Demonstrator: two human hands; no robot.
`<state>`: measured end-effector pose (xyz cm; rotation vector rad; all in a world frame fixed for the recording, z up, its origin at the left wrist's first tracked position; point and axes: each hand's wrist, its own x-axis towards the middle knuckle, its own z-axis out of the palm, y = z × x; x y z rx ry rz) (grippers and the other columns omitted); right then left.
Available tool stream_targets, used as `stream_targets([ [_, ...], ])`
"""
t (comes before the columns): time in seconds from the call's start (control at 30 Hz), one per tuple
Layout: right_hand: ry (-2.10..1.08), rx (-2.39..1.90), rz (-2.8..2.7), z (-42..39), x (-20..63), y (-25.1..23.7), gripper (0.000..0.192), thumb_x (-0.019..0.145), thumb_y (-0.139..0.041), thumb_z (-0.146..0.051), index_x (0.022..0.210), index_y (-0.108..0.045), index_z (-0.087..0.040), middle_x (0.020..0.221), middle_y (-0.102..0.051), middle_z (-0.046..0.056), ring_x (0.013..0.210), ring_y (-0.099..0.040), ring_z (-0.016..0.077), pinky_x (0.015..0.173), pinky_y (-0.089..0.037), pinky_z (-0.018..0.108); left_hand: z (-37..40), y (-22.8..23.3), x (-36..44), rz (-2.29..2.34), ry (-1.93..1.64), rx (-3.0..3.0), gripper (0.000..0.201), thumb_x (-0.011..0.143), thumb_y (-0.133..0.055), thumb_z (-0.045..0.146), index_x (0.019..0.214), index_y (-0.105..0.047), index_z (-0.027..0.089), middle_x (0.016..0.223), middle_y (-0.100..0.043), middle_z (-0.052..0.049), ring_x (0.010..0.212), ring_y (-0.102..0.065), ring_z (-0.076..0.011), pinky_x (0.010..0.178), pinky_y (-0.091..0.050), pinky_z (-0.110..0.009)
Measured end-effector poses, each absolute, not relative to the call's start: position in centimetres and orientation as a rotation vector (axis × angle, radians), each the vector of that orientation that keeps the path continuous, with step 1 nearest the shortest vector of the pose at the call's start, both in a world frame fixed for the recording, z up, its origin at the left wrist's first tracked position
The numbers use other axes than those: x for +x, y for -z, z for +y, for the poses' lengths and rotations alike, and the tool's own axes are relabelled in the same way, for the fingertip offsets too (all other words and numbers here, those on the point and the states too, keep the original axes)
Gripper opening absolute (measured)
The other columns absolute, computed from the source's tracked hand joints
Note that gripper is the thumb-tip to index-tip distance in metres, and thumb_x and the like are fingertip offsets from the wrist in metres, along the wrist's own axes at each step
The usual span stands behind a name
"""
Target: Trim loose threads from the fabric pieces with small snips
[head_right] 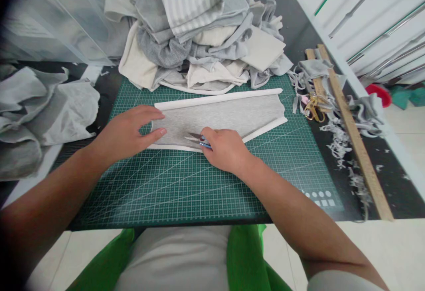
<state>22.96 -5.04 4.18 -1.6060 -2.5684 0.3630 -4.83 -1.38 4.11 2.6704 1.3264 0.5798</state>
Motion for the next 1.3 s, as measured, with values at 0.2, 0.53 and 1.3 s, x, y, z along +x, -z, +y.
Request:
stream_targets([
  [0.2, -0.388, -1.458, -2.622, -5.5, 22.7, -4.1, 0.020, 0.092, -0.054, -0.023, 0.109, -0.062, -0.016, 0.096, -0.074, 0.007, 0.086, -0.068, 0.0222, 0.074, -0.043, 0.031, 1.4, 0.0, -6.0, 1.059, -0.516, 2.699, 0.050, 0.097, -0.055, 0.049, 0.130, -0.064, 0.013, 0.144, -0.056, -0.014, 0.147, -0.039, -0.0281, 0.124, -0.032, -0.046],
  [0.53, -0.517, -1.351, -2.711, -6.6, 21.6, -4.0, 0.019, 0.092, -0.051, -0.019, 0.107, -0.062, -0.015, 0.100, -0.071, 0.008, 0.085, -0.066, 0.0207, 0.071, -0.042, 0.032, 0.2, -0.5, -6.8, 1.091, -0.207, 2.787, 0.097, 0.077, -0.065, 0.078, 0.151, -0.045, 0.020, 0.165, -0.029, -0.015, 0.156, -0.017, -0.0366, 0.126, -0.021, -0.053],
  [1.3, -0.473, -1.379, -2.984, -6.3, 21.6, -5.4, 0.020, 0.089, -0.052, -0.028, 0.092, -0.068, -0.017, 0.087, -0.077, 0.006, 0.079, -0.071, 0.0234, 0.062, -0.034, 0.034, -0.1, -0.5, -6.8, 1.134, -0.032, 2.803, 0.106, 0.075, -0.055, 0.087, 0.157, -0.034, 0.024, 0.169, -0.016, -0.013, 0.157, -0.009, -0.0356, 0.126, -0.016, -0.054],
])
